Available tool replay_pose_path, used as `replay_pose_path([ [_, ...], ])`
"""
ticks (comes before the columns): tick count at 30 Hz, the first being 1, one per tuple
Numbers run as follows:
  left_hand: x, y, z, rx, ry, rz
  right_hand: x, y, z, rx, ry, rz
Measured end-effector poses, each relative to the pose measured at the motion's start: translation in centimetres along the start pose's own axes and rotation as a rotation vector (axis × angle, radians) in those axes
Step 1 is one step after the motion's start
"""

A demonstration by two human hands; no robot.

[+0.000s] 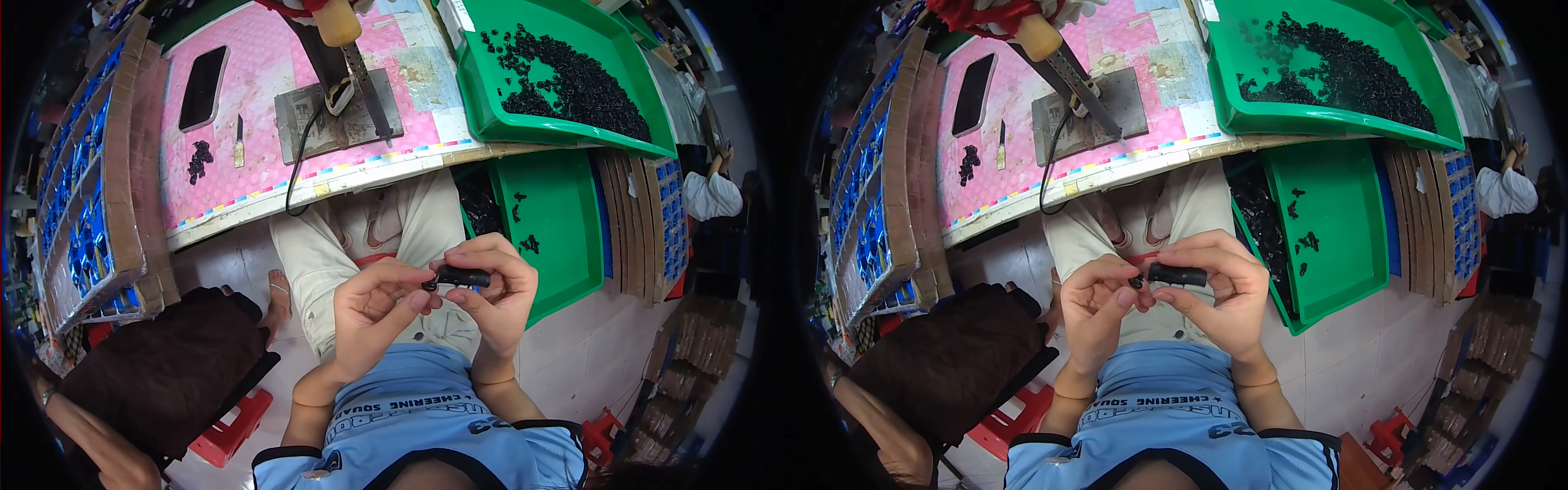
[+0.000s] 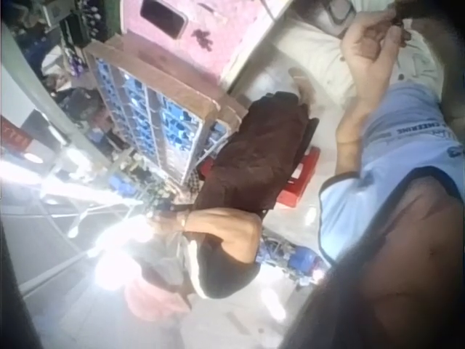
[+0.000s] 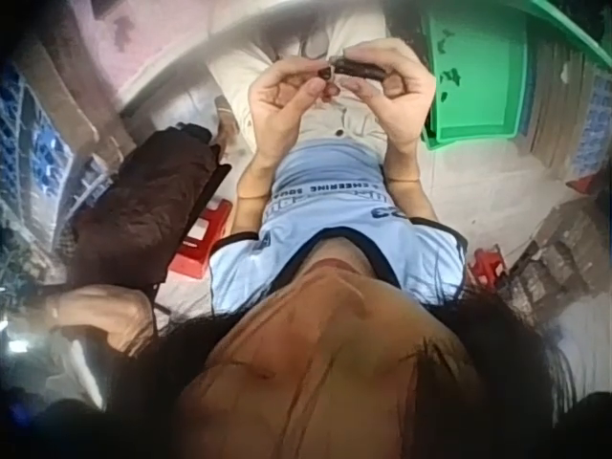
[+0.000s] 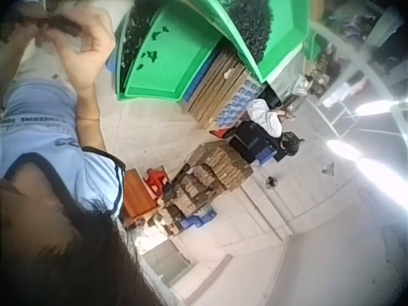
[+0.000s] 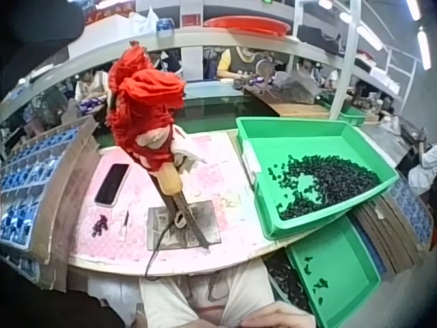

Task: The person assembles small plastic components together by hand, presses each assembled piece against a mounted heated tip, and places the finished parts into a tray.

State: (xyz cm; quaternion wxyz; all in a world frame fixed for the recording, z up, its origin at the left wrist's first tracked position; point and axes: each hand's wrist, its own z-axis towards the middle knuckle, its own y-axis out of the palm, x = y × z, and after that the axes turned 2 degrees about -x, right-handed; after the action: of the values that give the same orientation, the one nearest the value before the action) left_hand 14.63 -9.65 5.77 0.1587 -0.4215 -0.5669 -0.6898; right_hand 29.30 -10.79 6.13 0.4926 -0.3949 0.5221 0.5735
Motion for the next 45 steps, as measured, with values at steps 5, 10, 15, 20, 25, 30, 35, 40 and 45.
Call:
replay_pose_path([
  [5,-0.3,-0.1,0.1,0.009,-0.003,-0.027,-0.4,0.8,0.2,0.043,0.012,-0.053],
  [10,-0.7,0.3,-0.1,0.029,0.01,-0.053,-0.2,1.2,0.2,0.076,0.046,-0.046],
  [15,-1.6,0.6,-0.3,0.055,0.14,-0.008,0.4,1.8,-0.4,0.135,-0.043,-0.022],
  [20,-1.6,0.4,-0.1,0.124,0.179,-0.032,0.1,1.6,-0.2,0.03,-0.131,-0.102],
  [25,-1.2,0.1,0.0,0.118,0.155,-0.042,0.6,1.0,-0.2,-0.026,-0.243,-0.295],
  [30,-1.4,0.0,-0.1,0.067,0.074,-0.067,0.6,1.6,-0.4,0.12,-0.284,-0.307],
  [35,-1.0,0.3,0.0,0.072,-0.026,-0.132,0.6,1.4,-0.3,0.084,-0.398,-0.479],
  [40,-0.9,0.5,0.0,0.097,-0.094,-0.197,0.5,1.5,-0.4,0.076,-0.453,-0.611],
  [45,-0.7,1.3,-0.2,0.126,-0.172,-0.343,0.6,1.3,-0.4,0.056,-0.601,-0.687],
])
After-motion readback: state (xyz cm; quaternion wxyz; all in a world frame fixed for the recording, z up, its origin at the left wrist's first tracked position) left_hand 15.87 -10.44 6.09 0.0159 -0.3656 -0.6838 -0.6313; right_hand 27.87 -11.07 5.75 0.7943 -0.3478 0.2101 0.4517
